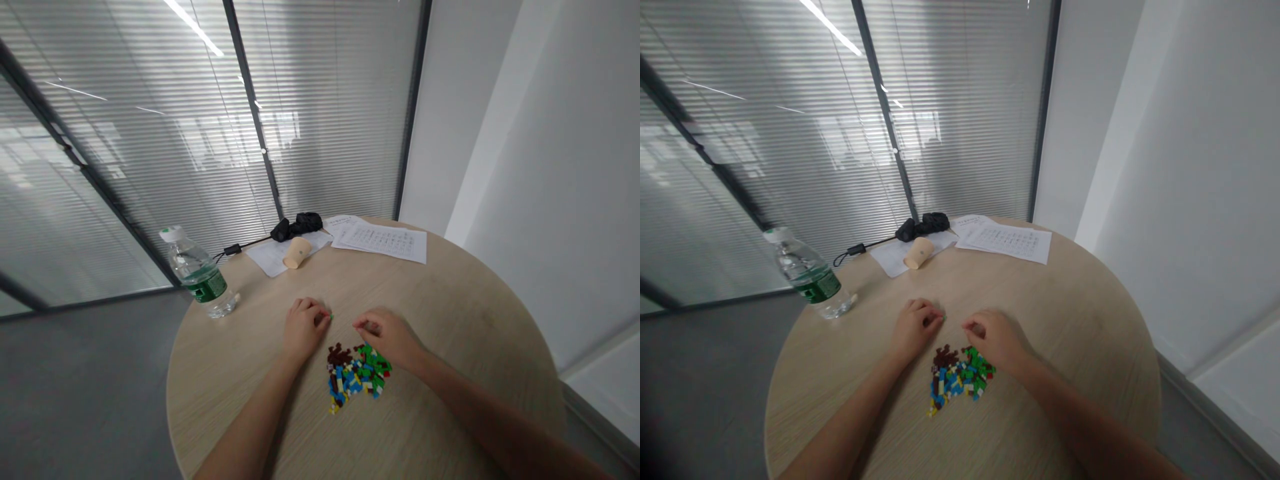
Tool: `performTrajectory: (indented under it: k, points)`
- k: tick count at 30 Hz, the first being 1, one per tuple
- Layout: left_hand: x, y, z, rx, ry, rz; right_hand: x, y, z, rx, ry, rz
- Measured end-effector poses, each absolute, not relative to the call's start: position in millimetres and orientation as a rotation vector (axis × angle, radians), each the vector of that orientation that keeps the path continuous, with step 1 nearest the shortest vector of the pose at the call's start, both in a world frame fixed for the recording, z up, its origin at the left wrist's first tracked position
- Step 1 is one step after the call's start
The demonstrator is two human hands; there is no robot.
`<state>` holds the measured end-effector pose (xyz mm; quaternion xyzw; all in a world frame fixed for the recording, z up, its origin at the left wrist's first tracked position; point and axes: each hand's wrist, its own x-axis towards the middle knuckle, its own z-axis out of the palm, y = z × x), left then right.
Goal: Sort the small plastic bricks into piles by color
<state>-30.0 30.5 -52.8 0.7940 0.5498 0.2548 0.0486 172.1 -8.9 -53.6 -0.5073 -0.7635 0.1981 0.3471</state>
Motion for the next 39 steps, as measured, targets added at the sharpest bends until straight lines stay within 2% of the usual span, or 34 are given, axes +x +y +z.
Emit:
performTrajectory:
  k: [6, 14, 23, 29, 39]
  points:
    - [-33.9, 30.0, -48.9, 2.470, 1.534, 0.852, 187.2, -3.5, -47.9, -1.325, -2.102, 0.457]
    - [-25.0, 13.2, -37.5, 2.524, 1.179, 0.657, 198.5, -3.2, -49.0, -1.261, -2.219, 0.546]
    - [-26.5, 13.3, -38.1, 2.531, 1.232, 0.650, 193.9, -7.3, -45.2, -1.161, -2.326, 0.605]
    - [-31.7, 18.6, -43.9, 2.525, 1.512, 0.712, 195.3, -9.5, -44.5, -1.133, -2.347, 0.572]
    - [-39.4, 21.9, -44.4, 2.424, 1.645, 0.593, 193.7, -9.8, -42.7, -1.147, -2.407, 0.554]
